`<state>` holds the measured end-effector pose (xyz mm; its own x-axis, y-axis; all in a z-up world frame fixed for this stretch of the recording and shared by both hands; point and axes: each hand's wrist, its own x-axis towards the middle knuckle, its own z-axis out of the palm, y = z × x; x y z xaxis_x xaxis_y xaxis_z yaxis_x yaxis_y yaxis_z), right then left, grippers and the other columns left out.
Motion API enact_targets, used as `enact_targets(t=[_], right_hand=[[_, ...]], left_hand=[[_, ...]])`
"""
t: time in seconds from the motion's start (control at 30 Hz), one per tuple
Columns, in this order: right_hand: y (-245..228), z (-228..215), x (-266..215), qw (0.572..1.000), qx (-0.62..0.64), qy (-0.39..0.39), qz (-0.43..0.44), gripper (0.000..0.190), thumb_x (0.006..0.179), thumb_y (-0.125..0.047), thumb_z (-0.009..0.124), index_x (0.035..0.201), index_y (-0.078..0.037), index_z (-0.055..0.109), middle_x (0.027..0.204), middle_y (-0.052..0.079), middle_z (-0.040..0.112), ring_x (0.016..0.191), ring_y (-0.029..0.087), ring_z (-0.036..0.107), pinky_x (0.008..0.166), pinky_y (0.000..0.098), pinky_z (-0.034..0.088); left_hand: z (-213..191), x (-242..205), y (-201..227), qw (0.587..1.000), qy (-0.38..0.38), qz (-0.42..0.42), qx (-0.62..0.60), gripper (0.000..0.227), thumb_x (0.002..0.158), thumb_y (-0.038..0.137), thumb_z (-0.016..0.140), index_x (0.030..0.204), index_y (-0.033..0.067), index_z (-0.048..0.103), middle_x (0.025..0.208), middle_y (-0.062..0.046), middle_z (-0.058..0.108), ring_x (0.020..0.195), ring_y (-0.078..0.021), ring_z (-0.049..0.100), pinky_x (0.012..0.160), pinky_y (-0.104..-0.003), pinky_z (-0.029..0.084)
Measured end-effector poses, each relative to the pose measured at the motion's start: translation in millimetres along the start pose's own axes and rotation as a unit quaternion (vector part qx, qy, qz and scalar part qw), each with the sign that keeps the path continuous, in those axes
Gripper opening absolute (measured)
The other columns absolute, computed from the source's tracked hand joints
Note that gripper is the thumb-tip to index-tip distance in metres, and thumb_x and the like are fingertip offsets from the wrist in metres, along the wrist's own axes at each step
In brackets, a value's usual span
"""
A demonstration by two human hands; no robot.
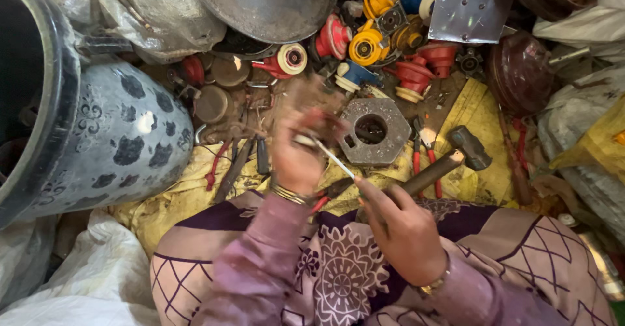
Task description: The person strips the insulation from a copper wire using a screwdriver and pliers. They then use a hammer to strike the wire against a metal block and continue stripping the wire with the tools.
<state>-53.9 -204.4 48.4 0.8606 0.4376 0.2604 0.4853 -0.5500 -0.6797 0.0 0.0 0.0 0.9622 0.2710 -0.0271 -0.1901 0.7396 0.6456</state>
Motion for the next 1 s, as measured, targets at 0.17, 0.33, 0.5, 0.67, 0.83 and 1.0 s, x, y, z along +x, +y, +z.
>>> enact_targets(t=[0.17, 0.33, 0.5, 0.67, 0.83, 1.0], right_hand=[[-8, -22, 6, 0.999, 0.043, 0.028, 0.008, 0.039, 0.089, -0.01, 0.075, 0.128, -0.013, 0.07, 0.08, 0.01, 0.064, 0.058, 0.022, 0.062, 0.054, 0.0345, 0.05], [-6, -34, 12, 0.998, 0.064, -0.001, 0.009, 0.038, 0.085, -0.011, 0.078, 0.122, -0.013, 0.073, 0.074, 0.007, 0.063, 0.053, 0.019, 0.059, 0.05, 0.0321, 0.047], [-6, -33, 12, 0.997, 0.071, -0.018, 0.006, 0.038, 0.084, -0.011, 0.078, 0.122, -0.013, 0.074, 0.074, 0.008, 0.062, 0.055, 0.019, 0.06, 0.051, 0.0319, 0.047], [-6, -31, 11, 0.997, 0.072, -0.015, 0.005, 0.037, 0.084, -0.011, 0.078, 0.121, -0.012, 0.073, 0.073, 0.007, 0.062, 0.053, 0.018, 0.058, 0.05, 0.0323, 0.047], [-7, -31, 11, 0.997, 0.071, -0.025, 0.016, 0.038, 0.084, -0.011, 0.078, 0.122, -0.012, 0.073, 0.072, 0.008, 0.062, 0.051, 0.018, 0.056, 0.048, 0.0325, 0.046], [-9, -31, 9, 0.997, 0.076, -0.014, 0.02, 0.038, 0.085, -0.011, 0.078, 0.123, -0.013, 0.073, 0.072, 0.007, 0.061, 0.05, 0.016, 0.055, 0.048, 0.0317, 0.045]], left_hand=[[11, 6, 19, 0.991, 0.099, 0.035, -0.082, 0.057, 0.104, 0.028, 0.045, 0.16, 0.0245, 0.034, 0.157, -0.01, 0.05, 0.122, -0.0392, 0.063, 0.093, -0.053, 0.059], [6, 9, 46, 0.995, 0.022, 0.01, -0.099, 0.056, 0.104, 0.027, 0.045, 0.16, 0.0223, 0.036, 0.156, -0.014, 0.052, 0.129, -0.039, 0.063, 0.095, -0.052, 0.059], [14, 7, 39, 0.997, 0.049, 0.001, -0.064, 0.054, 0.108, 0.03, 0.044, 0.161, 0.0194, 0.037, 0.151, -0.018, 0.055, 0.123, -0.0385, 0.064, 0.094, -0.054, 0.06], [18, 2, 31, 0.998, 0.025, -0.003, -0.062, 0.051, 0.11, 0.033, 0.04, 0.159, 0.0176, 0.038, 0.149, -0.021, 0.057, 0.121, -0.0382, 0.066, 0.092, -0.052, 0.061], [20, 1, 22, 0.998, 0.011, 0.003, -0.059, 0.051, 0.111, 0.033, 0.037, 0.159, 0.0148, 0.037, 0.146, -0.025, 0.057, 0.118, -0.0392, 0.067, 0.091, -0.053, 0.061], [21, -1, 22, 0.999, 0.028, 0.012, -0.021, 0.051, 0.11, 0.028, 0.038, 0.159, 0.0144, 0.036, 0.146, -0.026, 0.057, 0.119, -0.0377, 0.067, 0.092, -0.052, 0.06]])
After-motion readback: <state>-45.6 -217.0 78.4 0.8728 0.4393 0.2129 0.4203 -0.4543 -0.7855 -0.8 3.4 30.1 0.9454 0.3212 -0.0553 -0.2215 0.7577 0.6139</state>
